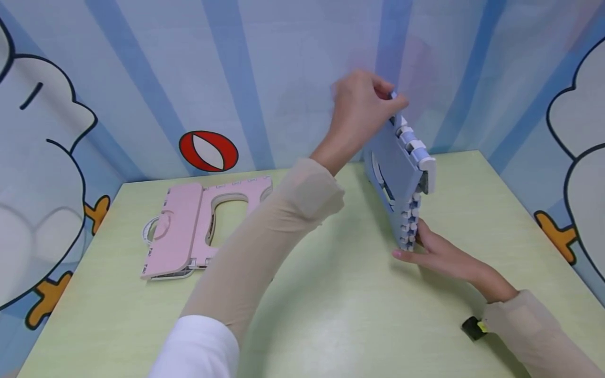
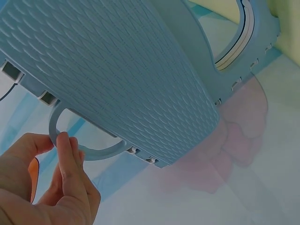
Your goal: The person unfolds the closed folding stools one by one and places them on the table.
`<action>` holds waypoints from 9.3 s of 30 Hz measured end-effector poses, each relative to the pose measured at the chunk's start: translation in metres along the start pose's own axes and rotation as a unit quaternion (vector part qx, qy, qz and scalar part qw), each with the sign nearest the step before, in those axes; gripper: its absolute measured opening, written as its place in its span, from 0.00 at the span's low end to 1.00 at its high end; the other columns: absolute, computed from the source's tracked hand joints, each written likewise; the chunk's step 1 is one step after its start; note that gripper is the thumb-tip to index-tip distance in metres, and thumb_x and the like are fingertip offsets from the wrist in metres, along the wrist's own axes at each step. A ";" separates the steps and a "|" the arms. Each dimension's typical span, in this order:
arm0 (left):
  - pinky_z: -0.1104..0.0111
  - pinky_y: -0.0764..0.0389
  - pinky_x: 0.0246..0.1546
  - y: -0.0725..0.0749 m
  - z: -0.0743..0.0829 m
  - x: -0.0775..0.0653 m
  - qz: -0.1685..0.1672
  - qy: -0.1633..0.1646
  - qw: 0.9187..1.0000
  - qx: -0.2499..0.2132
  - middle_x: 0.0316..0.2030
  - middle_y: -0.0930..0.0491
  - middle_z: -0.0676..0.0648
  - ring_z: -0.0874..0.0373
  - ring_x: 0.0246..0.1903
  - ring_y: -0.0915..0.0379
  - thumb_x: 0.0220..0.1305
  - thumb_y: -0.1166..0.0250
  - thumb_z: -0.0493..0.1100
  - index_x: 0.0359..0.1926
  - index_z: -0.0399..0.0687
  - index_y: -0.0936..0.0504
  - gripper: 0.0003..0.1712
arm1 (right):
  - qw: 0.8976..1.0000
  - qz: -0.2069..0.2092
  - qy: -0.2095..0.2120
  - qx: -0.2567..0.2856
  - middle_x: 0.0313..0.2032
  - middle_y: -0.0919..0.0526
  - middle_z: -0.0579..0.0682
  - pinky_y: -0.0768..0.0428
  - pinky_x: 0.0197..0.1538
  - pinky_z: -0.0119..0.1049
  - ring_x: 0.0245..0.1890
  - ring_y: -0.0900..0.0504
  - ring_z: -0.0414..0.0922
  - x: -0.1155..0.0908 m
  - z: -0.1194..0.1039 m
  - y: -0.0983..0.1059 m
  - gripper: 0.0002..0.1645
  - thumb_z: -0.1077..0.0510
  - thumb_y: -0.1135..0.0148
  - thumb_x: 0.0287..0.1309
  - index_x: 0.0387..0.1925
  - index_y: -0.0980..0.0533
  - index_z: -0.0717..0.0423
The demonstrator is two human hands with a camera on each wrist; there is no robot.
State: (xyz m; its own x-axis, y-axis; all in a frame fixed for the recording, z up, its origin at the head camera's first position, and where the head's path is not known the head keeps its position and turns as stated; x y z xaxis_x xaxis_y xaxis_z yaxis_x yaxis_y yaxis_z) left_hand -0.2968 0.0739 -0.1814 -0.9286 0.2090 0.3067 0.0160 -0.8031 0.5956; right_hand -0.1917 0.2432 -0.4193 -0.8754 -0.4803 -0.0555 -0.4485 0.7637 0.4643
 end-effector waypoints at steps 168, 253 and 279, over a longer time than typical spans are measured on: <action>0.78 0.21 0.35 -0.114 -0.088 -0.097 -0.186 0.044 0.973 -0.132 0.38 0.20 0.53 0.66 0.37 0.23 0.57 0.24 0.45 0.47 0.43 0.24 0.22 | 0.987 0.088 0.123 0.051 0.70 0.33 0.48 0.25 0.57 0.26 0.62 0.30 0.29 0.003 -0.008 0.040 0.32 0.69 0.46 0.71 0.73 0.41 0.65; 0.78 0.23 0.35 -0.098 -0.096 -0.096 -0.227 -0.006 0.971 -0.075 0.40 0.23 0.49 0.62 0.40 0.23 0.62 0.28 0.42 0.44 0.42 0.29 0.19 | 0.986 0.103 0.126 0.042 0.70 0.35 0.44 0.25 0.54 0.24 0.60 0.29 0.26 -0.003 -0.008 0.040 0.35 0.71 0.46 0.70 0.75 0.43 0.62; 0.80 0.23 0.37 -0.090 -0.106 -0.095 -0.238 -0.026 0.969 -0.062 0.43 0.24 0.48 0.63 0.41 0.26 0.61 0.27 0.42 0.47 0.42 0.29 0.21 | 0.984 0.099 0.141 0.037 0.66 0.33 0.34 0.25 0.54 0.24 0.61 0.30 0.27 -0.003 -0.006 0.040 0.34 0.72 0.48 0.70 0.74 0.42 0.61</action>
State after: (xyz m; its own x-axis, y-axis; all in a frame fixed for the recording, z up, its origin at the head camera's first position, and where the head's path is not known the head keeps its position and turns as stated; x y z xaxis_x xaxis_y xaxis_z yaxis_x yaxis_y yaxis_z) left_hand -0.2496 0.0671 -0.3430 -0.8004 0.5967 0.0582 -0.4567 -0.6697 0.5856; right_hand -0.2057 0.2724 -0.3952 -0.8672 -0.4106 0.2816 -0.2944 0.8790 0.3751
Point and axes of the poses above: each hand's wrist, its own x-axis towards the middle knuckle, its own y-axis out of the back of the hand, z = x × y, the point moved 5 cm from there along x, towards the middle knuckle
